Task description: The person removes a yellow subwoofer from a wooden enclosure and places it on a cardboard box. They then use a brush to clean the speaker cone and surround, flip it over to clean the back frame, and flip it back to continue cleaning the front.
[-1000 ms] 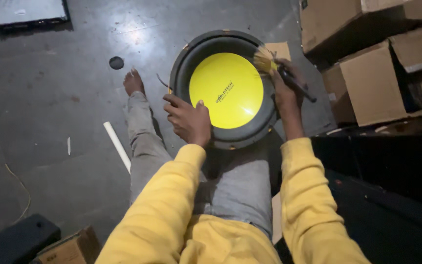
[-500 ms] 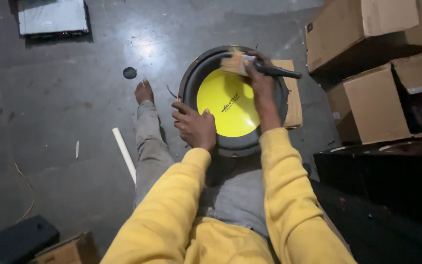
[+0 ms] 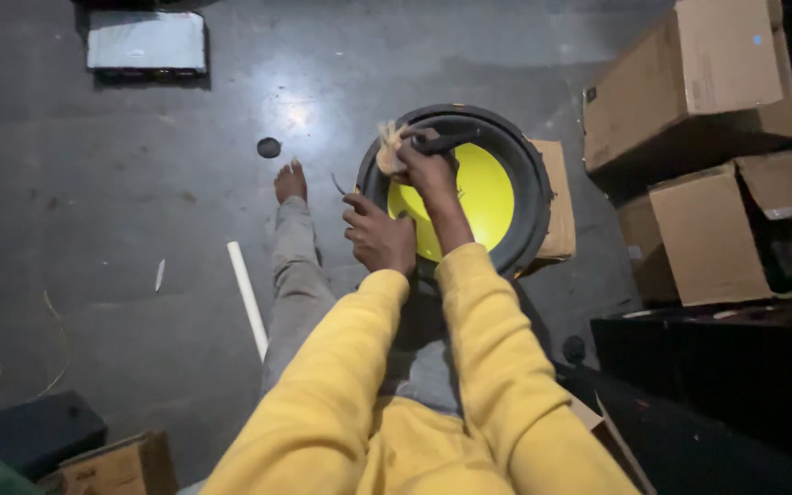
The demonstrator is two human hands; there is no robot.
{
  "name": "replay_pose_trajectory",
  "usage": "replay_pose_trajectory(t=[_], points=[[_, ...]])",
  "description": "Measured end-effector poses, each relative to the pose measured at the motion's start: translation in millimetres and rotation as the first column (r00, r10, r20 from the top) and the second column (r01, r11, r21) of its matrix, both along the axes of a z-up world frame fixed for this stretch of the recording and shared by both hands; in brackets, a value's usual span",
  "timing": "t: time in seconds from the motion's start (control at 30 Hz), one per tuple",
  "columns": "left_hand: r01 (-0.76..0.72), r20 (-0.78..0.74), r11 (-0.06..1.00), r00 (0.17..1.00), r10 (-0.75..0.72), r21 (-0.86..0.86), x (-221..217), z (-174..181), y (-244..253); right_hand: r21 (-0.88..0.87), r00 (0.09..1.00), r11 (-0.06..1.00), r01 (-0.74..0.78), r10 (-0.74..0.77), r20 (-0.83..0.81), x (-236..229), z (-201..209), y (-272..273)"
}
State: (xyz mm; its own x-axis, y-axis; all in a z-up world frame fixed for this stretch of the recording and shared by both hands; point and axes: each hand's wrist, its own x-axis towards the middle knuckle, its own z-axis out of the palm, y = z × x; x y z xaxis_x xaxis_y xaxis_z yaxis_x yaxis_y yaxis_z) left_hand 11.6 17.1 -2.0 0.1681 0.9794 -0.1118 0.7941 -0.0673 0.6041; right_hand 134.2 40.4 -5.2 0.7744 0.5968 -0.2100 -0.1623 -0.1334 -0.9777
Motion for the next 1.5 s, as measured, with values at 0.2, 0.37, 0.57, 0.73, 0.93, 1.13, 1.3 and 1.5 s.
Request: replay_pose_trajectory(t=[0.2, 0.37, 0.57, 0.73, 0.93, 1.13, 1.3, 1.5], points=[[-0.002, 0.007, 1.000, 1.000, 0.002, -0.014, -4.7, -20.3, -8.8, -0.258, 0.966, 0.940, -0.224, 0.250, 0.071, -8.8, 4.8, -9.2], [0.007, 0.363, 0.991, 0.930, -0.055, 0.134, -0.9, -74.2, -6.2, -0.314, 0.911, 0.862, -0.399, 0.412, -0.024, 7.3, 10.8, -22.1], [0.171, 0.711, 0.691, 0.206, 0.672, -0.703, -8.5, -175.5, 16.6, -0.422, 0.878, 0.783, -0.457, 0.472, -0.074, 2.4, 24.4, -46.4], [0.421, 0.747, 0.676, 0.006, 0.665, -0.605, 4.9, -220.1, 10.9, -0.470, 0.880, 0.781, -0.411, 0.475, 0.019, -29.9, 43.8, -68.5], [0.666, 0.584, 0.429, 0.012, 0.812, -0.610, -42.7, -206.5, 37.4, -0.682, 0.443, 0.620, -0.388, 0.774, 0.452, -56.4, 60.9, -105.8], [0.345, 0.533, 0.423, 0.351, 0.770, -0.838, -103.5, -223.3, 59.1, -0.979, 0.194, 0.143, 0.142, 0.966, 0.169, 21.6, 115.7, -159.3], [0.234, 0.453, 0.388, 0.501, 0.737, -0.891, -84.7, -244.6, 60.1, -0.511, 0.696, 0.825, -0.241, 0.514, 0.501, 7.2, 107.1, -190.7], [0.260, 0.500, 0.469, 0.699, 0.511, -0.844, -85.0, -231.3, 53.6, -0.620, 0.508, 0.623, -0.477, 0.771, 0.384, -8.8, 73.5, -205.4]])
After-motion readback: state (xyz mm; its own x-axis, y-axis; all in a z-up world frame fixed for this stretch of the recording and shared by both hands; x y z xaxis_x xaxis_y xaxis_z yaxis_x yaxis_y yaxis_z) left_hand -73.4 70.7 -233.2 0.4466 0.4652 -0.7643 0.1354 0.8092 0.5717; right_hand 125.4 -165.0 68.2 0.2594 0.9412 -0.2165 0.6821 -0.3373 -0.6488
